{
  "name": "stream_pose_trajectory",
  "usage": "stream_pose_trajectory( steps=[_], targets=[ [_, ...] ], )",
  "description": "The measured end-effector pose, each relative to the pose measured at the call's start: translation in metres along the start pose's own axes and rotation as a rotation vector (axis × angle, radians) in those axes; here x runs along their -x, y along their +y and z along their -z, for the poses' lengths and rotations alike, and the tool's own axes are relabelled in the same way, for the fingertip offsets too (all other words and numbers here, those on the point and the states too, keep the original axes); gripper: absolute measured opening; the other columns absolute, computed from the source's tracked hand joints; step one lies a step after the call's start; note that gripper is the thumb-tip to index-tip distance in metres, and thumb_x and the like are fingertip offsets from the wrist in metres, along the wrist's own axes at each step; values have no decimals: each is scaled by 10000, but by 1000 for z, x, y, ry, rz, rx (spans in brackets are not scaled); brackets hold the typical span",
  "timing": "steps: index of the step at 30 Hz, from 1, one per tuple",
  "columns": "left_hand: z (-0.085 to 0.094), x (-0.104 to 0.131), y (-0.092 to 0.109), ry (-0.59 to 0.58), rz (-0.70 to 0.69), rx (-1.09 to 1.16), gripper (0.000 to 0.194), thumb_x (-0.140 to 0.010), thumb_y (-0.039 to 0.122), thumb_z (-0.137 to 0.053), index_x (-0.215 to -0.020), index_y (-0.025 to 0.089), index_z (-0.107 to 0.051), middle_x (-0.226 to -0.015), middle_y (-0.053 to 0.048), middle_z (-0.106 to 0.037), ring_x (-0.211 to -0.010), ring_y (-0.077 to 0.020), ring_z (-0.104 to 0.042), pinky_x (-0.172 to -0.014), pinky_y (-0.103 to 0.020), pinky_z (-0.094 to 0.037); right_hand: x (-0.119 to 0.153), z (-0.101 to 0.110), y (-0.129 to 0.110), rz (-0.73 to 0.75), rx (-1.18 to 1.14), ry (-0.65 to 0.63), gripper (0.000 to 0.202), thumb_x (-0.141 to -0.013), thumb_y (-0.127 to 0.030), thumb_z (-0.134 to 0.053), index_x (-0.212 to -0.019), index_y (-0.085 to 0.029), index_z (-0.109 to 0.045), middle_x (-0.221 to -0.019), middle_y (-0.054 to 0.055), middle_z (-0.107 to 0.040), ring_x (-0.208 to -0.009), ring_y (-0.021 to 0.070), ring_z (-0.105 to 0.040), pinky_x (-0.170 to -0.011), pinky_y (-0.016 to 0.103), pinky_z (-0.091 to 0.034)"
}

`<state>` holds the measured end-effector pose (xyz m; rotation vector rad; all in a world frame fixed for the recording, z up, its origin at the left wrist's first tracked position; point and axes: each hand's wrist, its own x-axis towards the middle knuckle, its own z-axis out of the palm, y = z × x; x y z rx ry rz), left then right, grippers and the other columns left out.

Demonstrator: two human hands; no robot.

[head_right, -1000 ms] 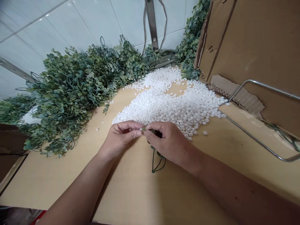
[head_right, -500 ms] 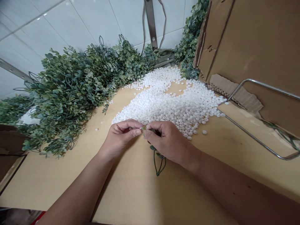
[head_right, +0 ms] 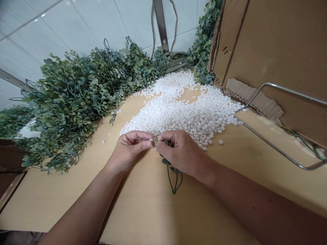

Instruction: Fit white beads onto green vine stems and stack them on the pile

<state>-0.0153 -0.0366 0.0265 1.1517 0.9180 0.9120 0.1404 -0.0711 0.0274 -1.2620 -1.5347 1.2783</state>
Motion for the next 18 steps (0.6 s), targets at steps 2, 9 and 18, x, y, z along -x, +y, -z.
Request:
stream_pose_trajectory(
  steps=[2, 9, 18],
  targets=[
    [0, 0, 0, -17, 6, 11, 202, -509, 262, -816, -642, 172, -693, -567, 14, -673, -554, -109, -618, -656, -269, -525, 0, 0, 0, -1, 1, 3, 276, -761, -311, -478, -527, -172, -428, -464, -64, -317, -435, 51, -276, -399, 199, -224],
    [-1, 0, 1, -21, 34, 4, 239, -478, 290, -827, -632, 166, -693, -552, 7, -674, -526, -120, -614, -667, -305, -537, -1, 0, -2, -14, 21, 22, 245, -741, -308, -484, -543, -165, -476, -451, -63, -313, -427, 52, -270, -385, 197, -212],
    [0, 0, -1, -32, 33, -4, 212, -505, 289, -816, -641, 175, -700, -573, 7, -684, -559, -124, -630, -672, -296, -538, -1, 0, -2, -4, 30, 38, 235, -737, -297, -497, -555, -151, -526, -440, -71, -302, -420, 48, -260, -383, 196, -205]
  ],
)
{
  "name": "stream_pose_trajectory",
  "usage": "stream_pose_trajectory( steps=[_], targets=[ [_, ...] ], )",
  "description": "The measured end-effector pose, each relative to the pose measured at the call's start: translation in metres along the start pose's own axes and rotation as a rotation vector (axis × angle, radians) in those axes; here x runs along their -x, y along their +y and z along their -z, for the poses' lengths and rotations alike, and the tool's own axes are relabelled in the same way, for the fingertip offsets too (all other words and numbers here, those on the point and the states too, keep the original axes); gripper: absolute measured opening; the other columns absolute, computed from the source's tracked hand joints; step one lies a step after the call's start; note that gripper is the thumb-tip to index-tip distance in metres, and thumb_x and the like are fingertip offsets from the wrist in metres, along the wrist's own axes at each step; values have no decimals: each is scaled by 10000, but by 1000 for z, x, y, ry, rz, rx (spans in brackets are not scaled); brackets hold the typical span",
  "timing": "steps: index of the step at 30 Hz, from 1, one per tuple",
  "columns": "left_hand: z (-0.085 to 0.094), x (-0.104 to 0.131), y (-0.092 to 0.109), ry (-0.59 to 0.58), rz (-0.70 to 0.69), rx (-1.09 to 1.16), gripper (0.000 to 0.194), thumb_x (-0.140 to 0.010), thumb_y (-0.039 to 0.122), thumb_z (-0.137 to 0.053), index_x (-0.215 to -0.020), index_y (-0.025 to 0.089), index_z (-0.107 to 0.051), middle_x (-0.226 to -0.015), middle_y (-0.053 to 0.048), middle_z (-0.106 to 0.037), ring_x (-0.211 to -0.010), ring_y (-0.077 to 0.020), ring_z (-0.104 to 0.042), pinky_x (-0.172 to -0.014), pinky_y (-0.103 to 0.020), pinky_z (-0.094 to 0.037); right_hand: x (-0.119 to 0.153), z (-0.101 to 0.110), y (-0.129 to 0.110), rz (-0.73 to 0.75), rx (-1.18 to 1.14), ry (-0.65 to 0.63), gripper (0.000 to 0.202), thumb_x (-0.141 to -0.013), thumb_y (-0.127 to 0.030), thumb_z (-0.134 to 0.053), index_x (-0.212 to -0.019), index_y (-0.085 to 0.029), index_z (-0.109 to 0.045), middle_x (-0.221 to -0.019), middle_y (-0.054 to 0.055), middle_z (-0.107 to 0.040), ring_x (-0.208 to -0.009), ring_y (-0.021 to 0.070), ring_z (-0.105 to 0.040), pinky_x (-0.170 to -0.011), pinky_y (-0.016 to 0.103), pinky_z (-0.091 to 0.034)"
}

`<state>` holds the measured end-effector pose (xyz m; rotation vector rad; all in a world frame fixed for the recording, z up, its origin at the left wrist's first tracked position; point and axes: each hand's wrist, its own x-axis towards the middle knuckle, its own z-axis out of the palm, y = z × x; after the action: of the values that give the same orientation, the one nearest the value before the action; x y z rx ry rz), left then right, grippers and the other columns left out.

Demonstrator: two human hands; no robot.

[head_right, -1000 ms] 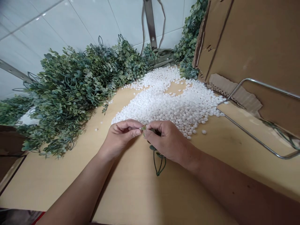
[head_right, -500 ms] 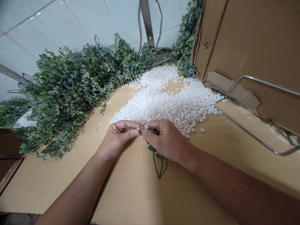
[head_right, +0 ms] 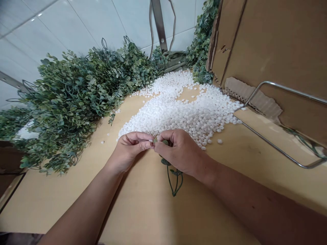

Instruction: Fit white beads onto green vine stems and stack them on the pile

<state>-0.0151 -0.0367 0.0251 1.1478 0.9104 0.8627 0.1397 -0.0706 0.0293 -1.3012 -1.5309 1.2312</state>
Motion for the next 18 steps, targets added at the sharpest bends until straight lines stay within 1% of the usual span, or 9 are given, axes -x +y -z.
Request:
stream_pose_trajectory(
  steps=[3, 8, 13, 18],
  targets=[
    [0, 0, 0, 1, 2, -16, 213, -507, 292, -815, -638, 171, -698, -583, 0, -686, -574, -131, -634, -668, -298, -537, 0, 0, 0, -2, 3, -1, 228, -737, -290, -498, -560, -153, -536, -439, -71, -307, -413, 49, -261, -379, 198, -201],
    [2, 0, -2, -28, -9, -20, 186, -517, 273, -811, -627, 168, -703, -593, -6, -688, -583, -129, -629, -662, -291, -531, 0, 0, 2, 8, 17, -16, 234, -751, -290, -490, -566, -151, -532, -447, -72, -297, -419, 47, -256, -385, 199, -198],
    [3, -2, -3, -38, 6, -14, 180, -514, 271, -813, -615, 165, -708, -597, -9, -690, -590, -113, -619, -660, -261, -518, 1, -2, 5, 4, 37, -32, 255, -763, -309, -488, -558, -157, -497, -455, -69, -314, -430, 51, -275, -397, 202, -206],
    [2, -3, -3, -57, 23, -35, 170, -513, 259, -813, -592, 161, -700, -554, 1, -662, -580, -112, -608, -656, -263, -512, 2, -4, 5, 12, 33, -31, 258, -756, -279, -498, -531, -167, -441, -465, -65, -321, -446, 55, -283, -411, 205, -219]
  ],
)
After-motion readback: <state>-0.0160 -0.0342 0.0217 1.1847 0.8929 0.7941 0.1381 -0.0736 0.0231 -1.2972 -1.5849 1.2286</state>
